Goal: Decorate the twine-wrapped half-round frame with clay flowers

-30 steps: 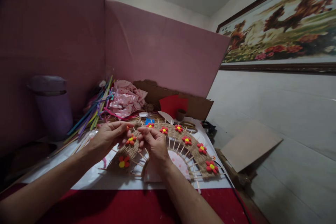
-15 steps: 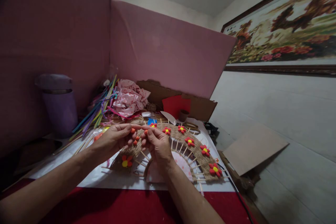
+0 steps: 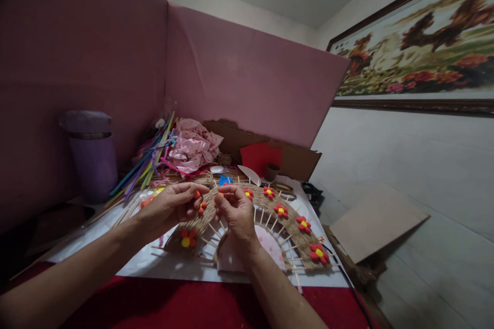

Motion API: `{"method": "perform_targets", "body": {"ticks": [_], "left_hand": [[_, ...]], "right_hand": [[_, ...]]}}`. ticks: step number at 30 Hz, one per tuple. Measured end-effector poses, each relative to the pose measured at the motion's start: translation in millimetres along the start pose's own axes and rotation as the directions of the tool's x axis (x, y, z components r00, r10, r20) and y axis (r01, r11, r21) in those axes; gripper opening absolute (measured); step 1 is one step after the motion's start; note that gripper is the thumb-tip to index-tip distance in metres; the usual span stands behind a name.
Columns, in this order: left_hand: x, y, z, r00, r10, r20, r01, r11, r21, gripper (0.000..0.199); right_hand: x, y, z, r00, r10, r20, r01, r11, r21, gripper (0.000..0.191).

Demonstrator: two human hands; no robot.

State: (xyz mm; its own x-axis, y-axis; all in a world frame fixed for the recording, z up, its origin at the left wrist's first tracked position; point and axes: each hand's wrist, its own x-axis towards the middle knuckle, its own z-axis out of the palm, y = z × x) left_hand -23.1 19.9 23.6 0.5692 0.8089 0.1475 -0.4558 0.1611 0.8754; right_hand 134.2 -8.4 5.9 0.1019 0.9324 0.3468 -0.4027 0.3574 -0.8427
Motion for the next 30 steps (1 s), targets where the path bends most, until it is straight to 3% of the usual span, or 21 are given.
{"method": "perform_targets", "body": {"ticks": [5, 10, 14, 20, 30], "left_hand": [[0, -1, 2.1, 0.999, 0.052, -0.014, -0.050, 0.994, 0.101, 0.016], [-2, -1, 6.4, 0.993, 0.097, -0.065, -0.079, 0.967, 0.241, 0.011], [-3, 1, 10.4, 0.986, 0.137, -0.099, -0.095, 0.933, 0.348, 0.015], [-4, -1, 15.3, 0.973, 0.221, -0.062, -0.158, 0.841, 0.518, 0.015], [0, -8, 9.0, 0.939, 0.344, 0.003, -0.248, 0.672, 0.697, 0.012]], "right_hand": [[2, 3, -4, 0.996, 0.072, 0.055, -0.071, 0.997, -0.023, 0.036], [2, 2, -4, 0.997, 0.070, 0.044, -0.071, 0.997, 0.010, 0.031], [0, 1, -3, 0.990, 0.136, 0.046, -0.136, 0.991, -0.006, 0.034], [-1, 1, -2, 0.984, 0.148, 0.102, -0.144, 0.989, -0.043, 0.034], [-4, 1, -1, 0.989, 0.125, 0.084, -0.114, 0.985, -0.128, 0.034]]}}
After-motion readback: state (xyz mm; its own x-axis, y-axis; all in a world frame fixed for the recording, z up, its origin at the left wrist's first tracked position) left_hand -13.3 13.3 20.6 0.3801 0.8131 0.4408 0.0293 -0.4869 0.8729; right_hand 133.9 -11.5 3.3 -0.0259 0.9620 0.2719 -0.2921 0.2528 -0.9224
